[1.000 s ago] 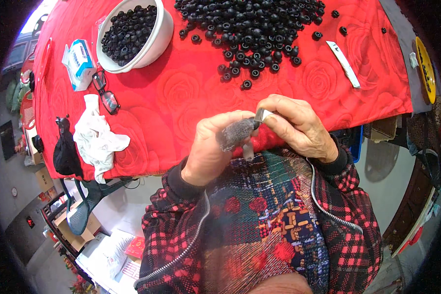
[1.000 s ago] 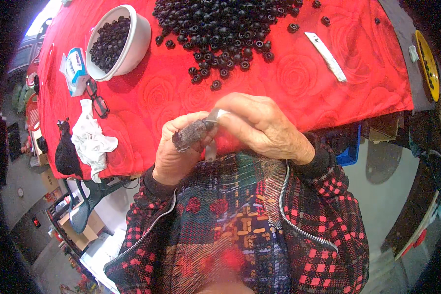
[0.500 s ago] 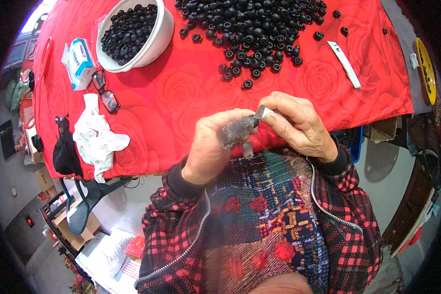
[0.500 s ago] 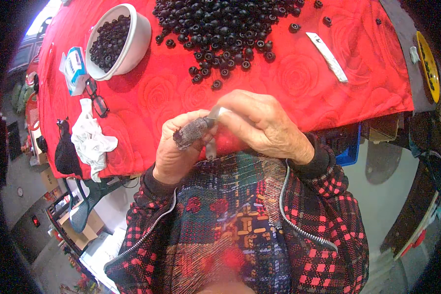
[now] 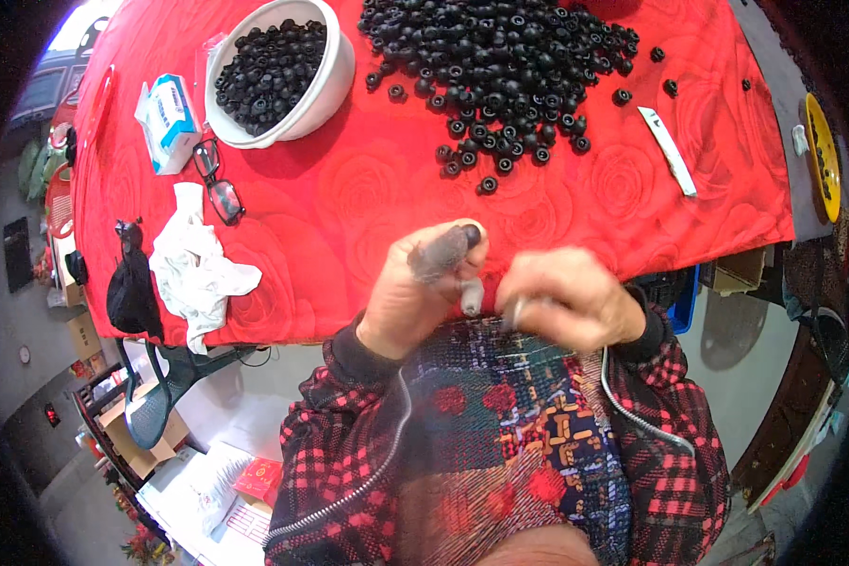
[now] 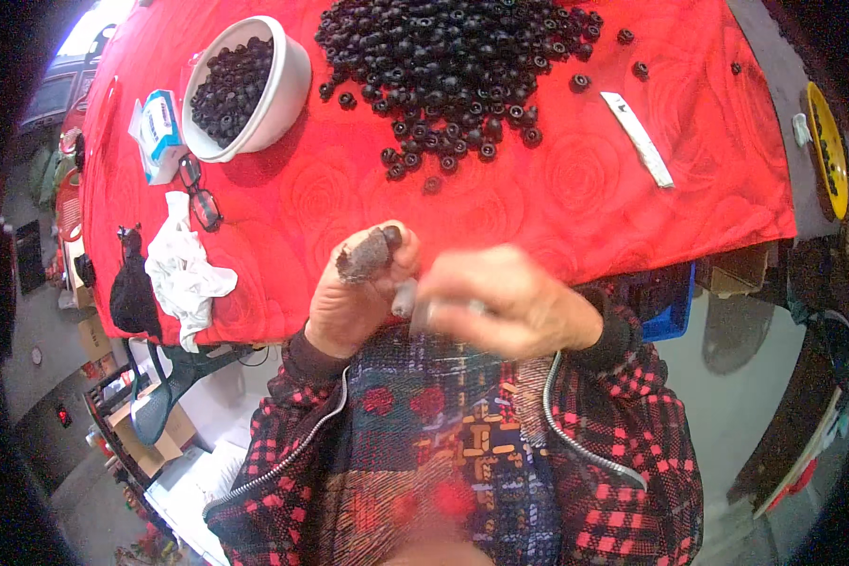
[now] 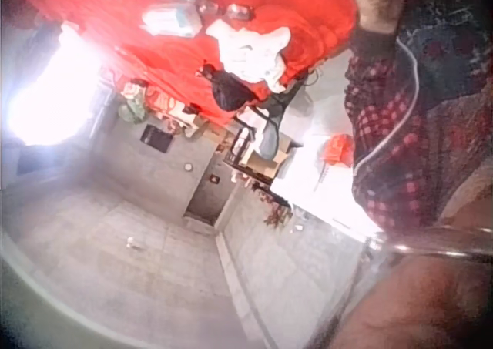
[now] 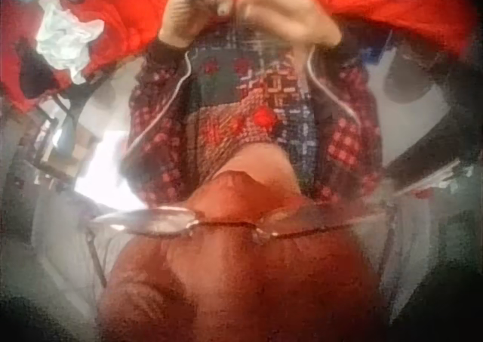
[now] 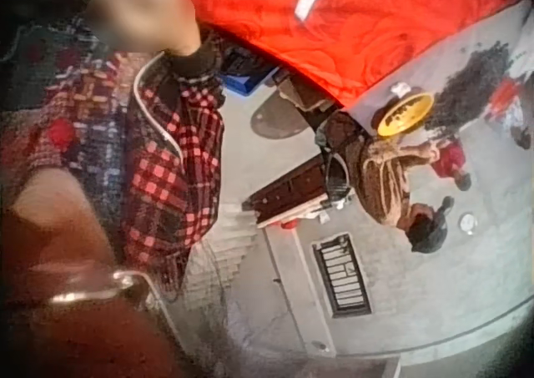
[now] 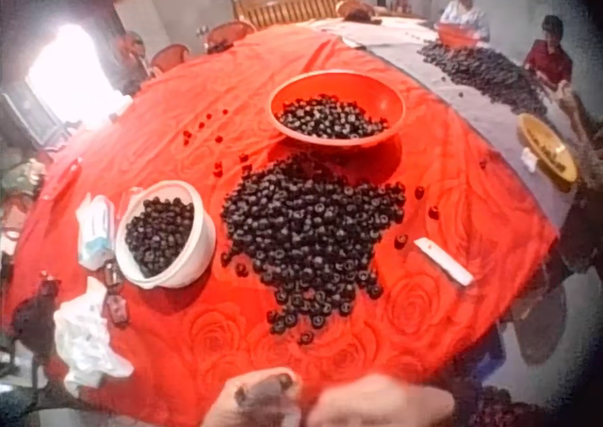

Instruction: The person repeatedly picks up black olives from a red tablecloth and uses a small metal tool to remove the pits. The pitted olives are placed into a white bowl, while the unpitted olives remain in a pile on the table.

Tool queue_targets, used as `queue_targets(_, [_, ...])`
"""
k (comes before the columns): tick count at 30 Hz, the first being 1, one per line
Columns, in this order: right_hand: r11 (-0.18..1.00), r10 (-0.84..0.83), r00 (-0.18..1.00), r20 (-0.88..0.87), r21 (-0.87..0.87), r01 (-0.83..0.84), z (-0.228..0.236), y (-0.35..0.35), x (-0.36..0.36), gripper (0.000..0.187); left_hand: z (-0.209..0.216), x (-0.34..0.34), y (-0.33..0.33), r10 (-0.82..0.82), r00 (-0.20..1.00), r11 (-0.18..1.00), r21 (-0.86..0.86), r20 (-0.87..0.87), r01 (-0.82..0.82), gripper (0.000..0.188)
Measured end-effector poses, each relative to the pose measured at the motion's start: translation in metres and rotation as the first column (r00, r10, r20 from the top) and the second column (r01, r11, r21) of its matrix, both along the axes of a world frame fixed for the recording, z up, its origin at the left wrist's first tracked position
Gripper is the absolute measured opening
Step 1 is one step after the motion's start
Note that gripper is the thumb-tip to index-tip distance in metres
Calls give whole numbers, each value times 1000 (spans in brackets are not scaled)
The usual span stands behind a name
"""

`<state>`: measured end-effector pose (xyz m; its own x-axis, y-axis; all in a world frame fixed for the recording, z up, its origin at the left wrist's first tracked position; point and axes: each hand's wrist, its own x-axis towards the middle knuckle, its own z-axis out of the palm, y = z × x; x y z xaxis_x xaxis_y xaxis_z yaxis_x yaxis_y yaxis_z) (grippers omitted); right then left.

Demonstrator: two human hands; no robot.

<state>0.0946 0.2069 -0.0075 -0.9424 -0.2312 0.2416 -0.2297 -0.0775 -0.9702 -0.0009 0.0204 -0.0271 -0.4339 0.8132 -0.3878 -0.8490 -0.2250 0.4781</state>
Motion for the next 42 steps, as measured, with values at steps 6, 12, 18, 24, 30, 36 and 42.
queue_targets(6, [865, -381, 892, -244, 248, 437, -2, -7, -20, 26, 17, 7, 6, -27, 995, 998, -51, 97, 32, 28])
queue_targets(12, [772, -339, 792, -507, 332, 542, -11, -13, -21, 39, 14, 9, -1, -106, 986, 987, 131, 129, 89, 27])
queue_targets(18, [698, -279, 745, -606, 405, 591, -9, -17, -9, 38, 17, 19, -1, -27, 996, 999, -30, -90, 24, 23])
queue_targets(24, [854, -331, 918, -217, 345, 389, 21, -12, -3, 26, 19, 17, -14, -38, 951, 993, -116, -308, 2, 44])
queue_targets(30, [823, -312, 927, -207, 428, 372, 6, -9, -8, 17, 22, 18, -12, -132, 921, 977, -206, -365, 59, 31])
queue_targets(36, [828, -286, 947, -144, 460, 320, 7, -4, -8, 16, 17, 16, -10, -34, 988, 998, -54, -152, 26, 33])
queue_targets(42, [855, -284, 952, -117, 419, 307, 6, -2, -9, 15, 16, 13, -7, -51, 987, 996, -76, -151, 40, 25])
